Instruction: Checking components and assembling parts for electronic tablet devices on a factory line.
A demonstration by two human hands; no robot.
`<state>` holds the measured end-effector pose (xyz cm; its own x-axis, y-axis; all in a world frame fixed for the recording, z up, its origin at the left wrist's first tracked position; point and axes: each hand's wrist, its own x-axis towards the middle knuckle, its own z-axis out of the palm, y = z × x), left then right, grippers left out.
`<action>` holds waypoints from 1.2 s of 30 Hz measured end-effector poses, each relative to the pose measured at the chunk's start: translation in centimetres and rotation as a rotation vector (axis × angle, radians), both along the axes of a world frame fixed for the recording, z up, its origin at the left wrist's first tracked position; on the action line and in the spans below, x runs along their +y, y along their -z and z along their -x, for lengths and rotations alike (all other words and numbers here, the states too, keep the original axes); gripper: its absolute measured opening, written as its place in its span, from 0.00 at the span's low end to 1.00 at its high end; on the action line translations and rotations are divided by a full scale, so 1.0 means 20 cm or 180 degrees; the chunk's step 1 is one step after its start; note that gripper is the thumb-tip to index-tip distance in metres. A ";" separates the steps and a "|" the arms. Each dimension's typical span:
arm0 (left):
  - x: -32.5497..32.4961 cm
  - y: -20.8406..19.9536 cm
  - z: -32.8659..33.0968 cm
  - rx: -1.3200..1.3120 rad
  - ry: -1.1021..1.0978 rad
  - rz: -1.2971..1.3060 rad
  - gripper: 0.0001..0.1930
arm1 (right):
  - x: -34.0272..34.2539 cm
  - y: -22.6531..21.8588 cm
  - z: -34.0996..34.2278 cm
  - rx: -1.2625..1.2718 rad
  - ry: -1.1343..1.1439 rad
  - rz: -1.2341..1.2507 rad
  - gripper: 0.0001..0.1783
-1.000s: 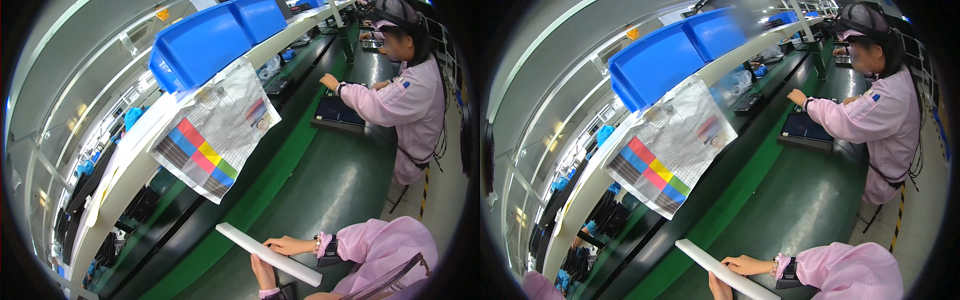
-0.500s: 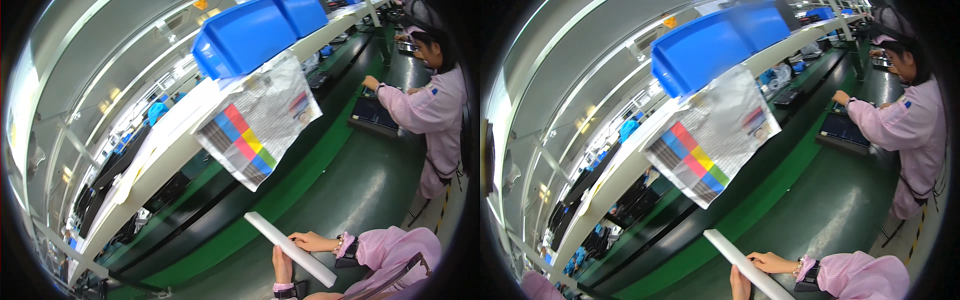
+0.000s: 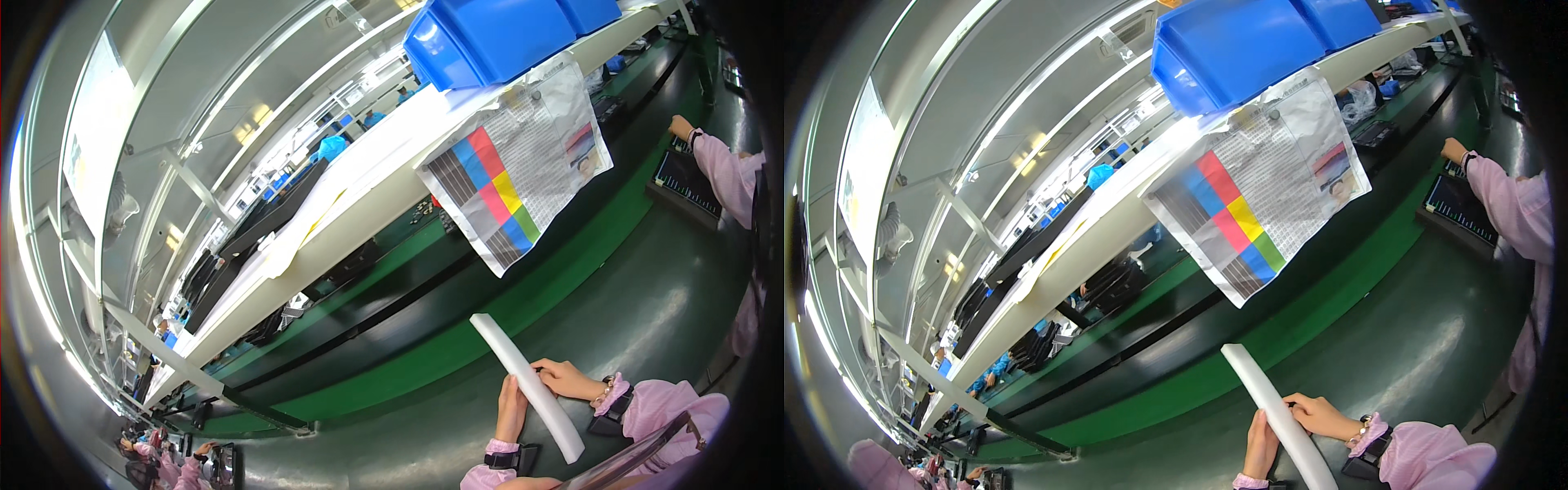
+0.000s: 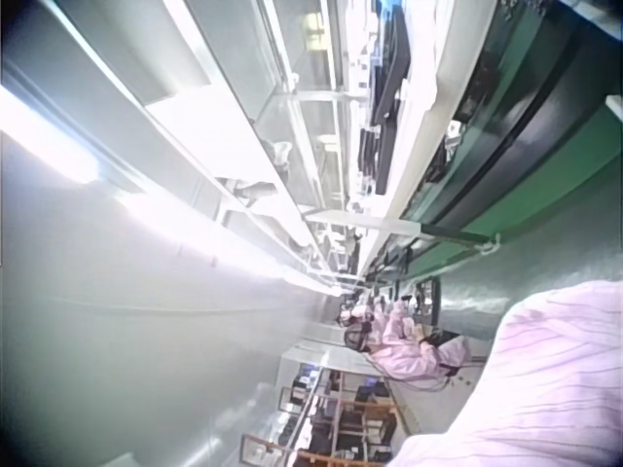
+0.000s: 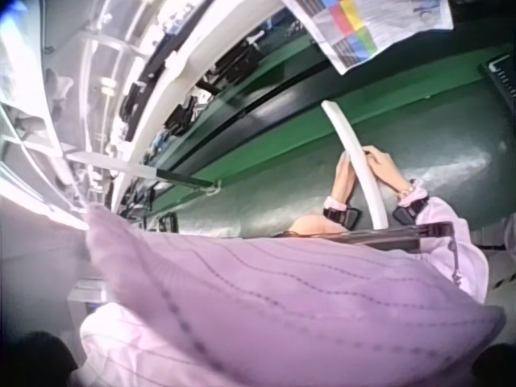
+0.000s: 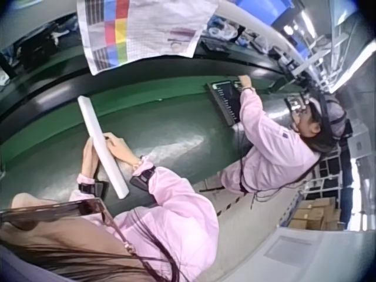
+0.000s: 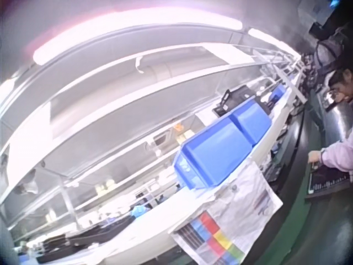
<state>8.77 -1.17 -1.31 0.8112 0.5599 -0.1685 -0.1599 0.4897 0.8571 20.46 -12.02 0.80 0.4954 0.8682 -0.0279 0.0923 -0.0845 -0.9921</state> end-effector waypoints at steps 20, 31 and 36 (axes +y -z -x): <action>0.02 -0.02 0.02 -0.0196 -0.0020 0.0085 0.19 | 0.05 0.01 0.02 -0.0203 0.0004 -0.0098 0.15; 0.02 0.01 0.02 -0.0138 -0.0019 0.0023 0.17 | 0.04 -0.03 0.03 -0.0040 0.0028 -0.0142 0.15; 0.02 0.02 0.03 -0.0161 -0.0008 0.0067 0.21 | 0.03 -0.04 0.03 -0.0026 0.0001 -0.0019 0.15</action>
